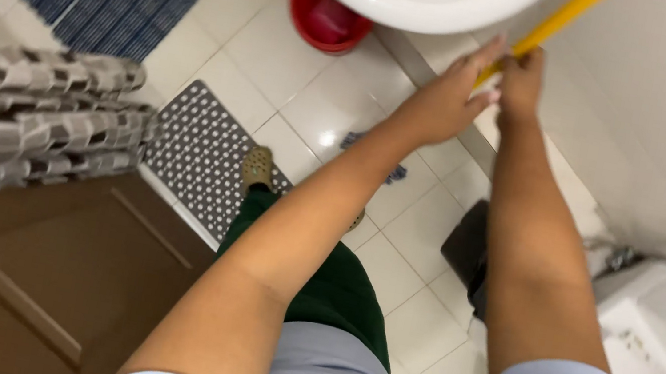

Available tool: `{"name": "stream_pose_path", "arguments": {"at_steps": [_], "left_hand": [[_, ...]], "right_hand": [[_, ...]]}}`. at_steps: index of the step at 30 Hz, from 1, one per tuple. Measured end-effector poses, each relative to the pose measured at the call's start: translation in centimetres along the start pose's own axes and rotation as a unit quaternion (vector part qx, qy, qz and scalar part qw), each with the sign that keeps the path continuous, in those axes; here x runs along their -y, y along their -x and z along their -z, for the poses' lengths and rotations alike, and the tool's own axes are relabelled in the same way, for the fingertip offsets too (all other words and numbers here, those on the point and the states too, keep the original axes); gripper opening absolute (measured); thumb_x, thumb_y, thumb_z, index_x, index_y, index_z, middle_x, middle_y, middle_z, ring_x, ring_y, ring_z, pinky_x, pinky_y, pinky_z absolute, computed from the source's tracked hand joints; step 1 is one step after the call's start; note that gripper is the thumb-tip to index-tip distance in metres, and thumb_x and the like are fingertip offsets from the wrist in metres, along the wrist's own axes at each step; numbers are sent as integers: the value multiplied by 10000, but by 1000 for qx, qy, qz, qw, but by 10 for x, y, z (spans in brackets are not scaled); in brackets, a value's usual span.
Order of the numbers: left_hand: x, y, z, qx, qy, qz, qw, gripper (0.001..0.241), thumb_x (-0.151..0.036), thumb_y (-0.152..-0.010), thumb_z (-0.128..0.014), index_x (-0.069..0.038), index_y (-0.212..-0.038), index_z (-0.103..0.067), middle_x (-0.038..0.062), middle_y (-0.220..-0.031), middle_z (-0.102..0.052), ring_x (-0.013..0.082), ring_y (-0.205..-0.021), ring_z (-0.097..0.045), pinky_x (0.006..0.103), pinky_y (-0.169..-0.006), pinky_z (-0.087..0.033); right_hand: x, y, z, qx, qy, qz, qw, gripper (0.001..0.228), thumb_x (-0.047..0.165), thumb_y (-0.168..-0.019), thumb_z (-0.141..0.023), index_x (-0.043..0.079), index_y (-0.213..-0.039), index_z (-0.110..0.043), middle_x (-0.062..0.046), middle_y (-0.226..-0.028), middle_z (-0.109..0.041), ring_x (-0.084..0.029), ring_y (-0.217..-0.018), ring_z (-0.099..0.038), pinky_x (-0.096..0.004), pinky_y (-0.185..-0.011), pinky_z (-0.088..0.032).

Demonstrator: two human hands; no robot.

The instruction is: The person wrings out a patterned cloth in a yellow bucket, then uses a yellow-handled mop to clean the tiled bathroom floor. They move a black rubber mat and a shower curtain aside to reach the floor, mop around the toilet and sink, and repeatedly dip and wring the mop in the bucket.

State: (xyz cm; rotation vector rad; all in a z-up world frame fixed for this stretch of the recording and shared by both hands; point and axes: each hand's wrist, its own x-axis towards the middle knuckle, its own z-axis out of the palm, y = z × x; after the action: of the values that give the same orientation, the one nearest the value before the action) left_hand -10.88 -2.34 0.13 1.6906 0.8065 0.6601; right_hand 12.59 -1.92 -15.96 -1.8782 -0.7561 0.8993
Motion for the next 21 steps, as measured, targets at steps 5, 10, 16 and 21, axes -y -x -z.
{"name": "stream_pose_path", "arguments": {"at_steps": [5,10,16,21], "left_hand": [[33,95,70,-9,12,87,996,688,-253,-1041,-593,-103,-1609,-237,220,-1591,-435,329,-1468,-451,411,-1168,-395],[89,191,144,-16,73,224,972,657,-258,-994,-595,-137,-1575,-313,157,-1467,-582,298,-1253,-657,375,-1058,-514],[193,310,212,-168,51,248,953,589,-202,-1014,-623,-93,-1545,-391,159,-1352,-642,269,-1217,-641,375,-1012,-518],[259,394,248,-313,46,310,896,500,-220,-1023,-629,-51,-1470,-483,76,-1112,-712,177,-1007,-692,330,-901,-551]], "right_hand": [[70,27,4,47,7,-95,994,400,225,-1023,-601,223,-1401,-473,48,-1292,-559,-145,-1119,-532,-414,-865,-495],[45,34,-2,43,26,-76,996,593,177,-1017,-562,212,-1554,-315,67,-1497,-478,-174,-1357,-508,-435,-914,-486],[-137,59,-58,-42,115,0,992,587,58,-976,-695,20,-1485,-406,-133,-1232,-709,-177,-1091,-645,-287,-917,-521],[-146,165,-188,115,115,-80,983,618,121,-942,-700,0,-1474,-408,-204,-1225,-635,-211,-969,-572,-326,-829,-488]]}}
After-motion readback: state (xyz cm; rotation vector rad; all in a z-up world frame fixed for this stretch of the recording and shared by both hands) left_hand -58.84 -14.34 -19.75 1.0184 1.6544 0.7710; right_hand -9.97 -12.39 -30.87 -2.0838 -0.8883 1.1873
